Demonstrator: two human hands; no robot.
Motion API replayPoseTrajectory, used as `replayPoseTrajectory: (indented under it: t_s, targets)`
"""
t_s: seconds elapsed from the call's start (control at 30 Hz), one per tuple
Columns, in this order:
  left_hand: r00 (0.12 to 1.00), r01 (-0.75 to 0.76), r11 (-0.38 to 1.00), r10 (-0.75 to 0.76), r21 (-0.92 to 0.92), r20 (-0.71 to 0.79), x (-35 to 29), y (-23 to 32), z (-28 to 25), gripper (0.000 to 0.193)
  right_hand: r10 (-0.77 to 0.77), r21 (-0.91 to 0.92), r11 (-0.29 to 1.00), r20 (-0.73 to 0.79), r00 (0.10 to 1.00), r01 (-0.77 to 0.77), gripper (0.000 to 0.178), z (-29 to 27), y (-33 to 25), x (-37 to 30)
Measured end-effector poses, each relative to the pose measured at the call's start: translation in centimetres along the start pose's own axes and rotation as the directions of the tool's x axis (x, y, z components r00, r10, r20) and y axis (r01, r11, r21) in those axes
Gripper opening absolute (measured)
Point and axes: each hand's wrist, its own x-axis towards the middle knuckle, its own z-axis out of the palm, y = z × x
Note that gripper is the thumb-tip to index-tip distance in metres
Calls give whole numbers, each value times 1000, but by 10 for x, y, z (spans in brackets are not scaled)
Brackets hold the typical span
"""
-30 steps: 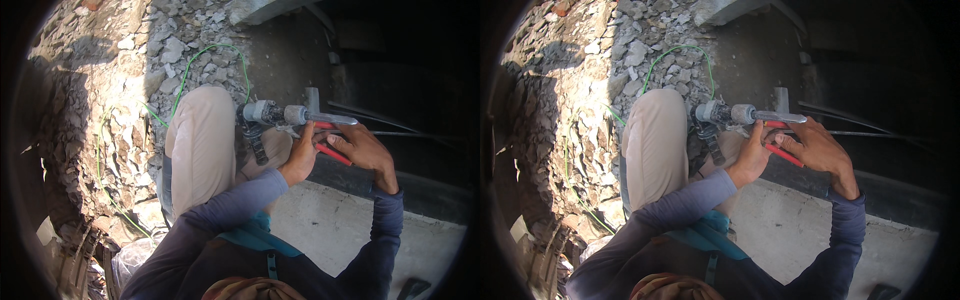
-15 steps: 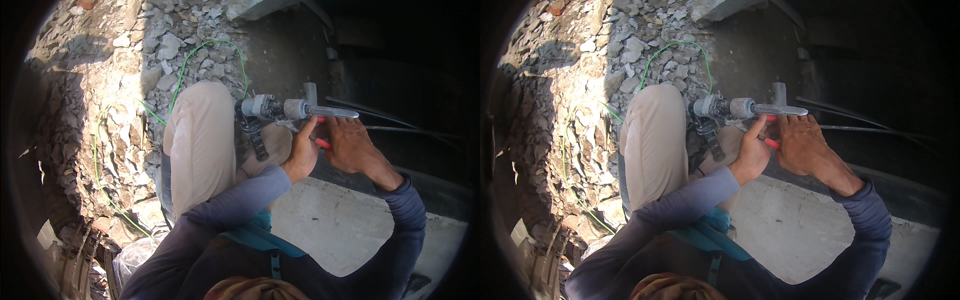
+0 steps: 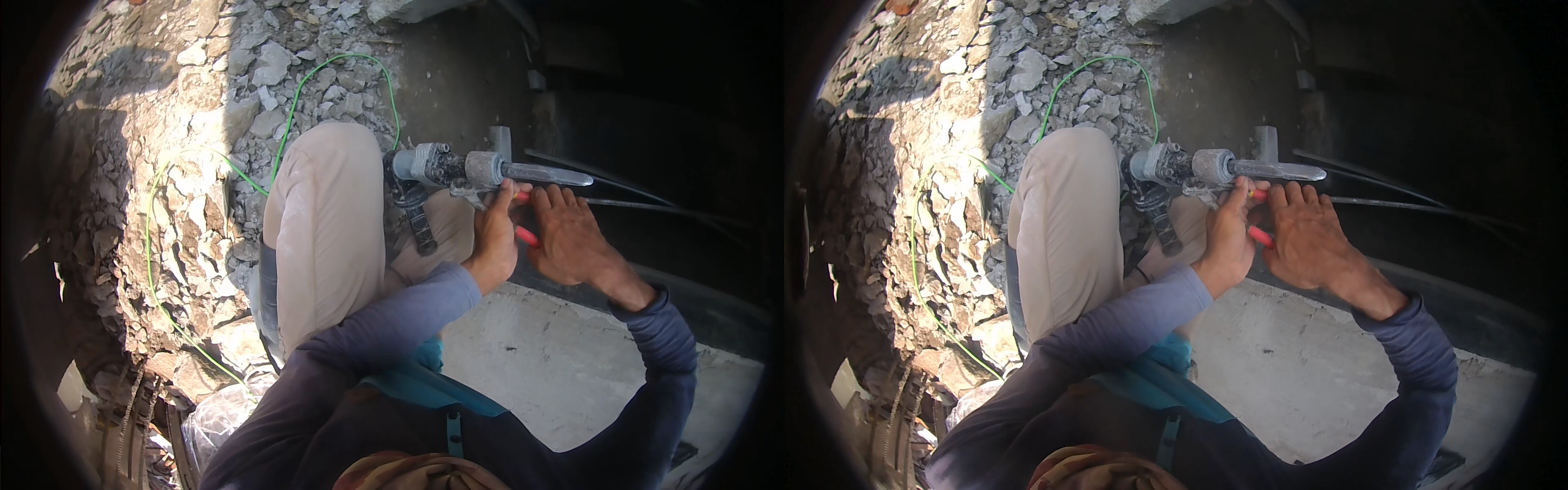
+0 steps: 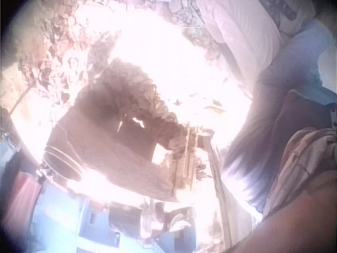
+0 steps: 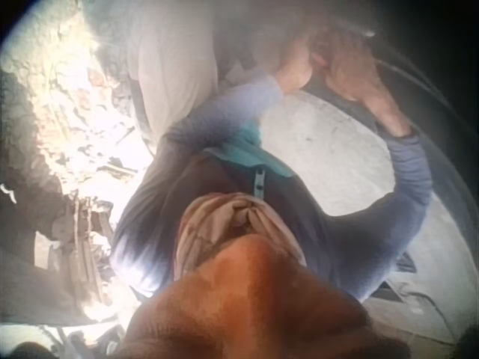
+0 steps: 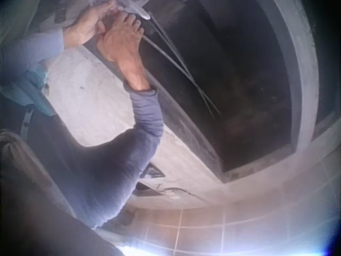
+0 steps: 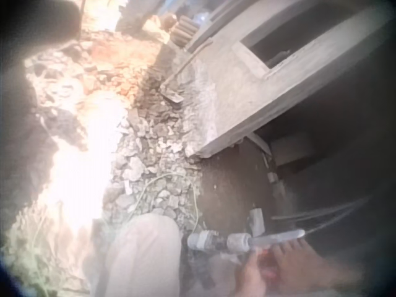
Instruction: The person sits on the ground and uses a red screwdriver to tighten a fitting on a metal pipe connected to a green power tool. The person repeatedly adjusts the screwdriver and the pipe fitting throughout the clip.
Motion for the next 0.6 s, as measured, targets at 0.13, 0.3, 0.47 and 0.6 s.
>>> replayPoseTrajectory:
  t_s: [0.13, 0.3, 0.47, 0.6]
  targets:
    - [1000, 0, 996, 3, 90, -26, -1, 6, 0, 33, 30, 10, 999, 68, 997, -31, 64, -8, -6, 2]
    - [998, 6, 982, 5, 188, -58, -5, 10, -3, 33, 40, 43, 998, 108, 993, -45, 60, -5, -9, 2]
    - [997, 12, 956, 11, 294, -77, -4, 20, -3, 32, 34, 135, 990, 61, 998, -42, 64, 4, -7, 2]
    - [992, 110, 962, -91, 251, -87, 4, 7, -10, 31, 32, 164, 985, 178, 984, -62, 76, -3, 5, 4]
